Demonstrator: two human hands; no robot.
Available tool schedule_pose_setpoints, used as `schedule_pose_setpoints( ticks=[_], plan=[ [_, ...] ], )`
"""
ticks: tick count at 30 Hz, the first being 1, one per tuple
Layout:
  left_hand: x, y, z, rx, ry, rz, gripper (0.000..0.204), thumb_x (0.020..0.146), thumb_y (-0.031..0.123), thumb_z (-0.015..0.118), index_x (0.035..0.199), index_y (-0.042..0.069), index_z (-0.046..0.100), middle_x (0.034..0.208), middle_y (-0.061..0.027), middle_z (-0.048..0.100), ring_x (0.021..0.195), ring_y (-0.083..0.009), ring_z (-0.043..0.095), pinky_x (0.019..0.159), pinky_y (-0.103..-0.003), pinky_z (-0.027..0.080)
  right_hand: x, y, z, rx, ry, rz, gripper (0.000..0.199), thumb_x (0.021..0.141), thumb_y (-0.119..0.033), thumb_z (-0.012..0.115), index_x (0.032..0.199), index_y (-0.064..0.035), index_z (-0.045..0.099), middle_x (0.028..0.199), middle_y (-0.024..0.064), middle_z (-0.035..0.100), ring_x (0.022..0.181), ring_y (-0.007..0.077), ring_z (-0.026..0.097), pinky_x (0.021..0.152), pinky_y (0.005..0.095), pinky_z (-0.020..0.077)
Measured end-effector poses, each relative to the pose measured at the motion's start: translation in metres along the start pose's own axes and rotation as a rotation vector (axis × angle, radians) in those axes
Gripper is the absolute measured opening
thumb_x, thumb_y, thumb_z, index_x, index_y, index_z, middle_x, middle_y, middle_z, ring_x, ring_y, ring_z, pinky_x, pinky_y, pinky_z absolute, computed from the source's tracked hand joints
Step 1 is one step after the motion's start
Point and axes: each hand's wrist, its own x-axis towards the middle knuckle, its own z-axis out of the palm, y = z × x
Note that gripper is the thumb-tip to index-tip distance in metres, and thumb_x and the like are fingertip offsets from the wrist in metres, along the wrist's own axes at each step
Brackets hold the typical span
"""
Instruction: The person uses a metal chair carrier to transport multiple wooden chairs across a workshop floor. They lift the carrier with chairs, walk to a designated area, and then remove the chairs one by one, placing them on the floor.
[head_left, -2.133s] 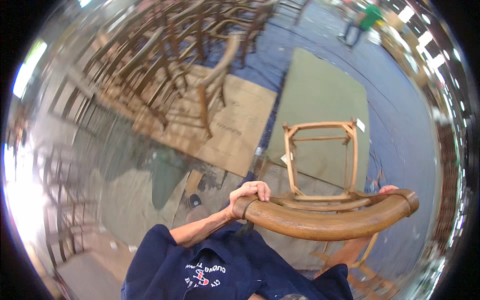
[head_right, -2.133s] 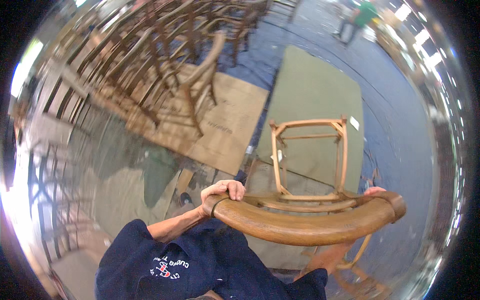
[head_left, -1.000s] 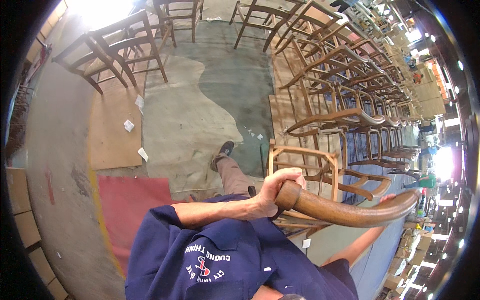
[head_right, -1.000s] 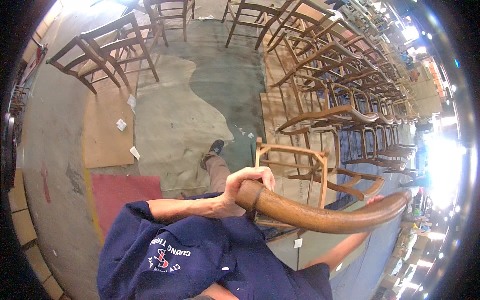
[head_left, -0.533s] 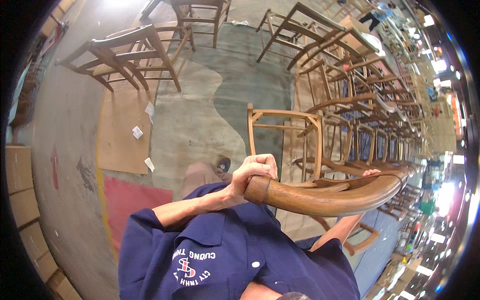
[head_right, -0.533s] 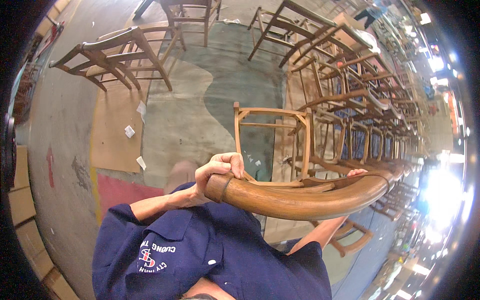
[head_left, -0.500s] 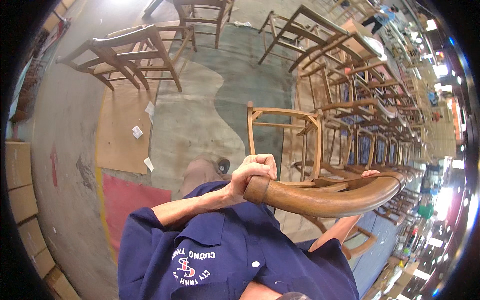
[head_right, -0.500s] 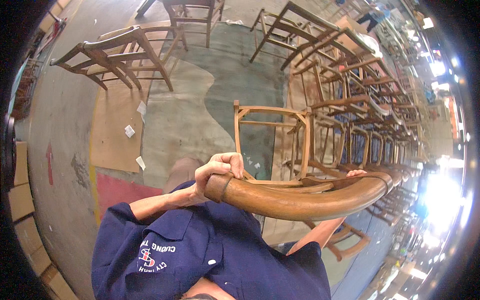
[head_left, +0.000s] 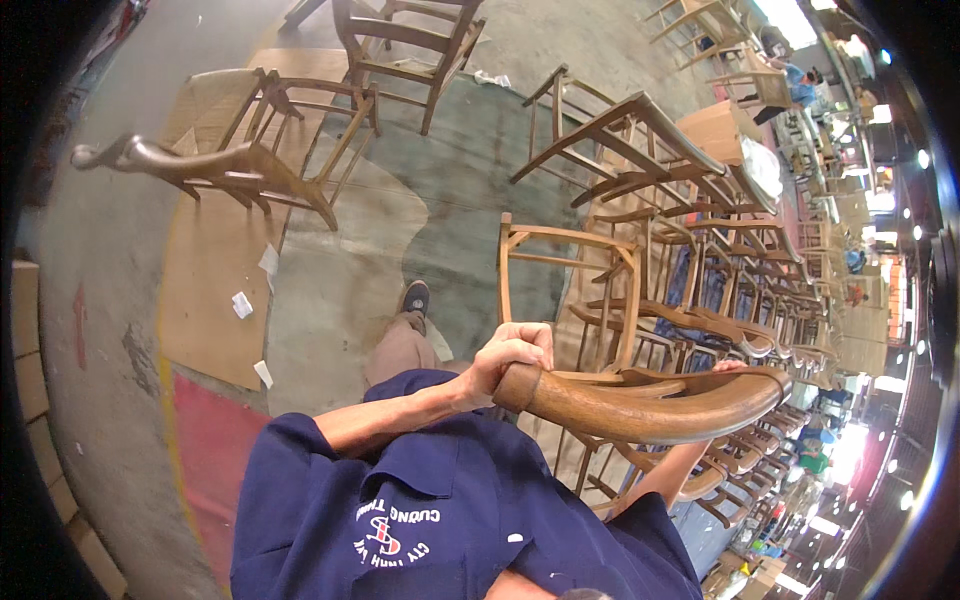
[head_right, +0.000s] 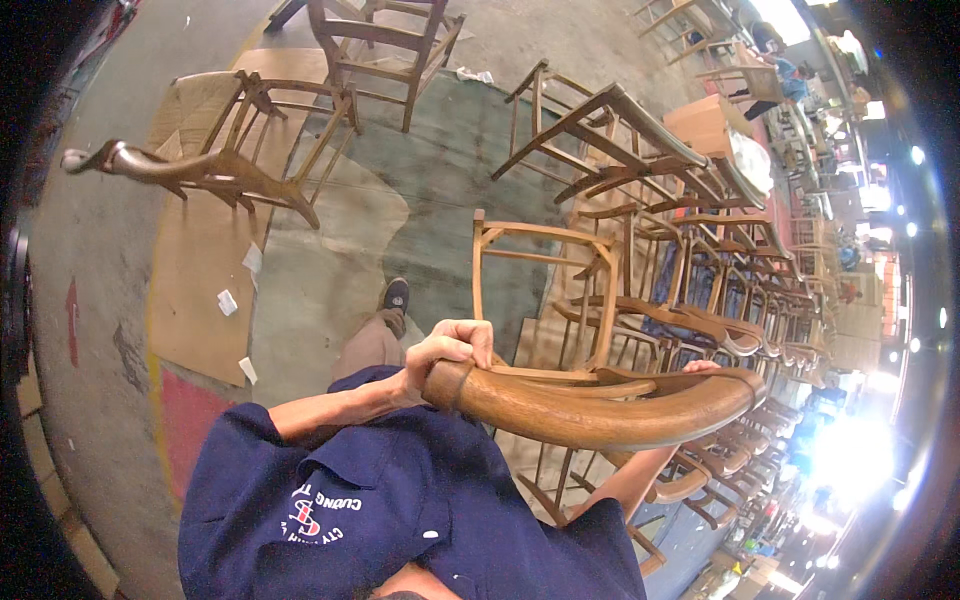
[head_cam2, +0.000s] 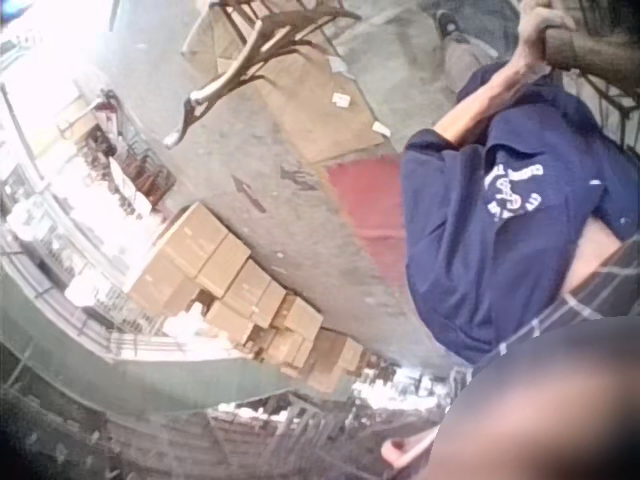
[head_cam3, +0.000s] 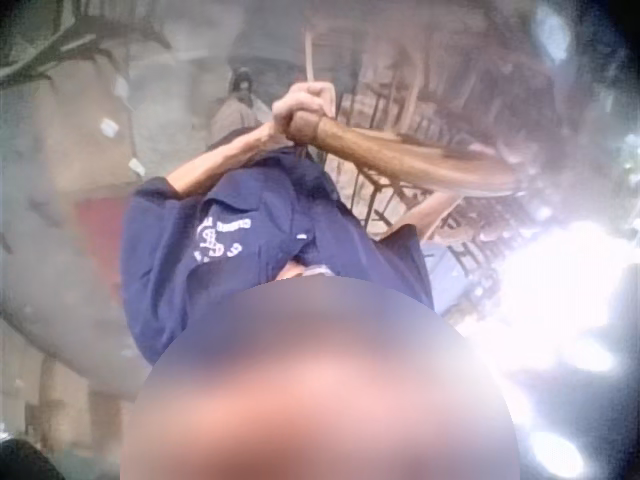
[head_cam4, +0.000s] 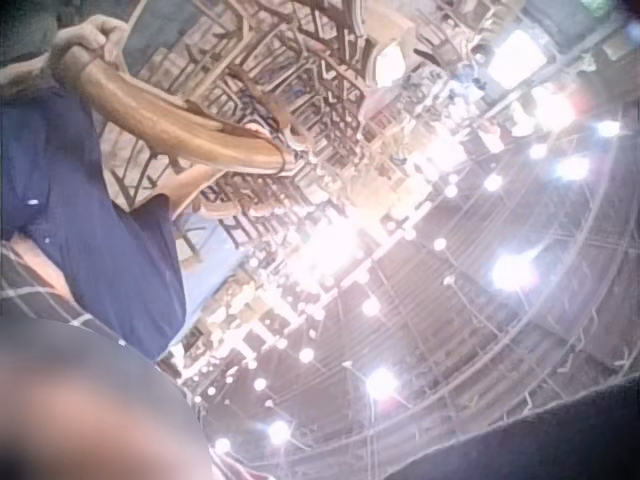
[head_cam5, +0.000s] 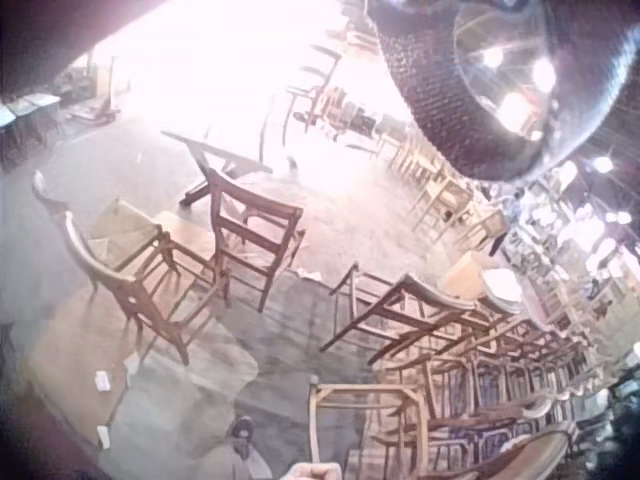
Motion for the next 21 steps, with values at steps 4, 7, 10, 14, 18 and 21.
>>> schedule_pose_setpoints(
  ticks=[4,7,10,14,18,21],
  plan=[
    [0.099,0.007,-0.001,-0.032,0.032,-0.127,0.036,0.075,0.035,0.058,0.075,-0.001,0.058,0.075,-0.0076,0.058,0.077,-0.0169,0.056,0.075,-0.028,0.043,0.068,0.015,-0.038,-0.059,0.098,-0.063,0.057,0.094,-0.05,0.052,0.112,0.0035,0.057,0.098,0.0155,0.06,0.089,0.0257,0.057,0.082,0.0367,0.0478],
    [0.169,-0.001,0.005,-0.007,-0.098,-0.092,0.022,0.079,0.022,0.058,0.075,0.001,0.056,0.075,-0.0057,0.062,0.072,-0.0109,0.054,0.069,-0.025,0.042,0.103,0.03,-0.079,-0.141,0.057,-0.064,0.056,0.096,-0.05,0.052,0.112,0.0028,0.057,0.1,0.0156,0.061,0.092,0.0255,0.057,0.085,0.0359,0.0478],
    [0.226,-0.013,0.01,0.012,-0.056,-0.093,0.023,0.08,0.024,0.058,0.074,0.001,0.056,0.073,-0.0055,0.061,0.071,-0.0109,0.054,0.068,-0.025,0.043,0.138,0.054,-0.119,-0.111,0.126,-0.041,0.056,0.097,-0.051,0.052,0.113,0.0021,0.058,0.102,0.0154,0.062,0.092,0.0256,0.057,0.086,0.0355,0.048],
    [0.279,-0.03,0.017,0.147,0.02,-0.073,0.029,0.079,0.026,0.056,0.069,-0.001,0.058,0.07,-0.0068,0.06,0.069,-0.0126,0.055,0.066,-0.027,0.044,0.18,0.102,-0.175,0.122,0.164,-0.043,0.044,0.098,-0.038,0.056,0.113,0.0032,0.061,0.101,0.0138,0.063,0.093,0.0243,0.059,0.089,0.0347,0.0486],
    [0.336,-0.052,0.012,0.259,0.049,-0.061,0.032,0.077,0.028,0.056,0.068,-0.002,0.06,0.068,-0.0077,0.059,0.066,-0.0137,0.054,0.064,-0.027,0.043,0.198,0.154,-0.239,0.288,0.284,-0.017,0.048,0.095,-0.042,0.061,0.114,0.0024,0.061,0.105,0.0155,0.064,0.098,0.0259,0.06,0.092,0.0355,0.0499],
    [0.372,-0.071,-0.003,0.293,-0.037,-0.007,0.031,0.075,0.028,0.057,0.069,-0.002,0.06,0.069,-0.008,0.06,0.067,-0.0135,0.054,0.064,-0.026,0.042,0.194,0.191,-0.284,0.281,0.288,-0.013,0.055,0.095,-0.048,0.056,0.113,0.0032,0.061,0.105,0.0172,0.065,0.097,0.0269,0.062,0.093,0.0364,0.0496]
  ],
)
